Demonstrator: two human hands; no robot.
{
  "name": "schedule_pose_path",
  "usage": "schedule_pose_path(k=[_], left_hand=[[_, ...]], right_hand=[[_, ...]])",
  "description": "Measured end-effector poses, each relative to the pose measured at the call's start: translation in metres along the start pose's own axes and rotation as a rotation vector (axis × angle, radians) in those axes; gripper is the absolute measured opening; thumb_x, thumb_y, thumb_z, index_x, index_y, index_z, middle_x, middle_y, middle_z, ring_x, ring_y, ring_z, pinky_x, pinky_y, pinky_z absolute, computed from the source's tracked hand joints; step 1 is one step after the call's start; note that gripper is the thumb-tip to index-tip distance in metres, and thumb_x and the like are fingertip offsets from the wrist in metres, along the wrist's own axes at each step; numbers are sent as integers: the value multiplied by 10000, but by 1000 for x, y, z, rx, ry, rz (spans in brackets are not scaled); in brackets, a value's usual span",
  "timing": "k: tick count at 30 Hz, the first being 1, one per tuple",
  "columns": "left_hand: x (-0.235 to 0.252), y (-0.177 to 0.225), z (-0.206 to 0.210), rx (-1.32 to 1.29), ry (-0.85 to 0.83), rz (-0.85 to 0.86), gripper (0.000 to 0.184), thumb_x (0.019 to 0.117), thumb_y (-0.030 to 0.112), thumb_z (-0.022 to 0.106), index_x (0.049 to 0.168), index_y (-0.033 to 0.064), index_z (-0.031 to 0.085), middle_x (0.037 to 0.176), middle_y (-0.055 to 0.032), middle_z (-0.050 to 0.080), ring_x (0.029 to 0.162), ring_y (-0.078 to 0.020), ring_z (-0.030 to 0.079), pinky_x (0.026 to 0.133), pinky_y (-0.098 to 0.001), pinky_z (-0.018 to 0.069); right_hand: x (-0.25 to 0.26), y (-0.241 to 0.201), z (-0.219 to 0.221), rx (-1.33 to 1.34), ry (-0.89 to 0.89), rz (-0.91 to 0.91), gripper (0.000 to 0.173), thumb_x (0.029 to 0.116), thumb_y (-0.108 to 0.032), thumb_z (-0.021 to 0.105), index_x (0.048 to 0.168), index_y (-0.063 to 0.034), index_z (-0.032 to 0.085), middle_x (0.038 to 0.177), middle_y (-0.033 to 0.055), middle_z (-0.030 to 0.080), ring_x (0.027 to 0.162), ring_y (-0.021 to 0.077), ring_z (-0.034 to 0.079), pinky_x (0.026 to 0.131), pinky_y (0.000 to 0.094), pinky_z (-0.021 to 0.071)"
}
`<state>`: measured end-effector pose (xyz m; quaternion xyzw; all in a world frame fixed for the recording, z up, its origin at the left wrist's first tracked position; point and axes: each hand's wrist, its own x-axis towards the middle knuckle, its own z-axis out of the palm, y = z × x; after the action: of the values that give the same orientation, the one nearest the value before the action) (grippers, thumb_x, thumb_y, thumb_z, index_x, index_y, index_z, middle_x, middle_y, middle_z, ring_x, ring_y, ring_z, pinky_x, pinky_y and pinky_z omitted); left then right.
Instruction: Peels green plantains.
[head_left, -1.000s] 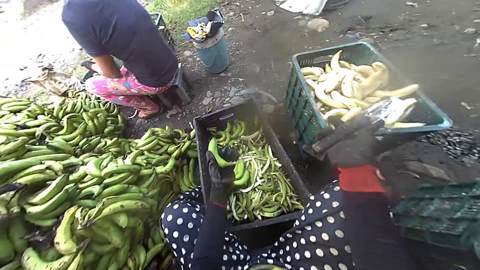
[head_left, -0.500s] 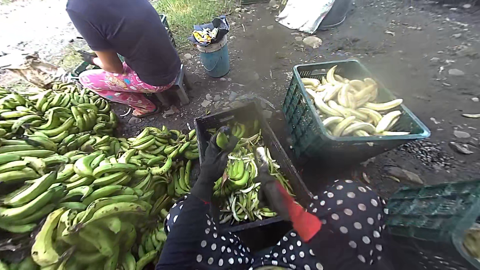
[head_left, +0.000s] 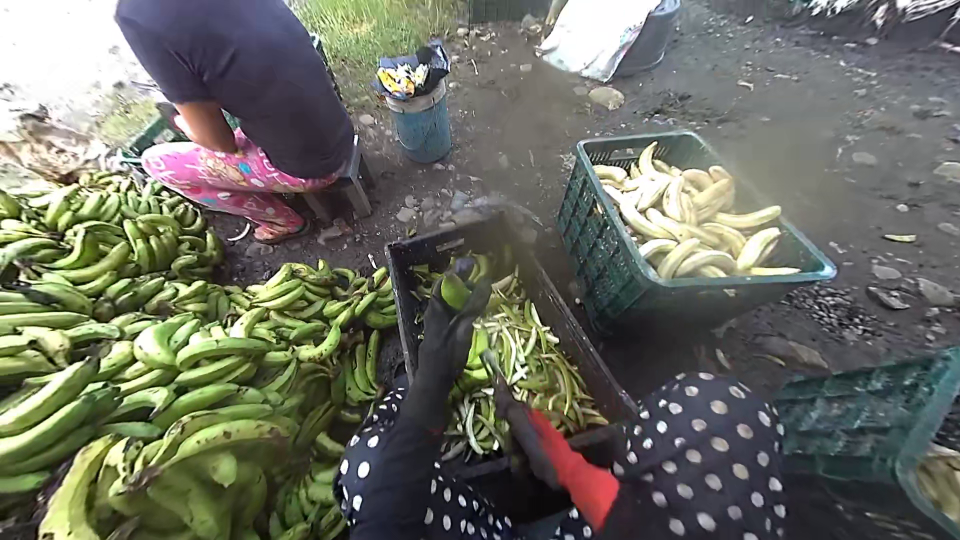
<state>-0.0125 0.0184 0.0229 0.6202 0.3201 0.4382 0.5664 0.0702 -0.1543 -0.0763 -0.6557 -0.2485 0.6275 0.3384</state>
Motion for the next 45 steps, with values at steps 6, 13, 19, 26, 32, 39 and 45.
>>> schedule_pose_path(k=[6, 13, 19, 26, 32, 39, 45], left_hand=[[-17, -7, -5, 72, 39, -143, 583, 1062, 545, 248, 1396, 156, 526, 1037, -40, 680, 892, -127, 668, 803, -368, 588], [-20, -20, 0, -64, -60, -233, 521, 1098, 431, 237, 1383, 106, 528, 1055, -64, 653, 883, -122, 643, 804, -342, 572], [-29, -27, 14, 126, -126, -150, 612, 1074, 361, 241, 1518, -43, 357, 1472, -205, 488, 1299, -148, 528, 1108, -323, 430], [-36, -34, 25, -9, -130, -98, 644, 1056, 438, 287, 1430, -61, 446, 1250, -156, 612, 1046, -120, 631, 920, -297, 545], [-13, -25, 8, 25, -34, -116, 515, 1078, 401, 300, 1423, 70, 492, 1167, -85, 654, 1013, -131, 646, 904, -358, 558], [-32, -46, 12, 213, -137, -88, 611, 1028, 324, 326, 1491, -71, 381, 1417, -250, 520, 1220, -228, 586, 1016, -409, 513], [-34, -38, 18, 18, -244, -65, 652, 1060, 432, 301, 1478, -67, 356, 1255, -167, 628, 1048, -177, 669, 885, -350, 595]], right_hand=[[-6, -29, -27, 13, 201, -436, 505, 1081, -319, 385, 1420, 35, 507, 1188, 121, 674, 930, 88, 655, 851, 284, 555], [-8, -75, -68, -837, 250, -394, 650, 947, -542, 587, 1550, -341, 450, 1441, 231, 545, 1334, 467, 497, 1015, 672, 436], [-13, -97, -63, -759, 443, -228, 494, 1023, -402, 545, 1495, -257, 540, 1482, 278, 493, 1387, 504, 429, 1045, 690, 392], [29, -106, -104, -568, 656, -218, 461, 1077, -325, 480, 1484, -111, 524, 1409, 271, 572, 1325, 453, 529, 1115, 607, 395], [-13, -90, -82, -712, 439, -343, 431, 1044, -334, 503, 1434, -176, 596, 1378, 236, 606, 1301, 430, 551, 1067, 626, 431], [-6, -101, -64, -707, 488, -194, 497, 1029, -403, 547, 1473, -182, 564, 1488, 319, 469, 1402, 531, 400, 1073, 716, 351], [22, -118, -101, -537, 689, -211, 422, 1067, -326, 520, 1471, -209, 553, 1415, 267, 563, 1309, 484, 521, 1027, 689, 413]])
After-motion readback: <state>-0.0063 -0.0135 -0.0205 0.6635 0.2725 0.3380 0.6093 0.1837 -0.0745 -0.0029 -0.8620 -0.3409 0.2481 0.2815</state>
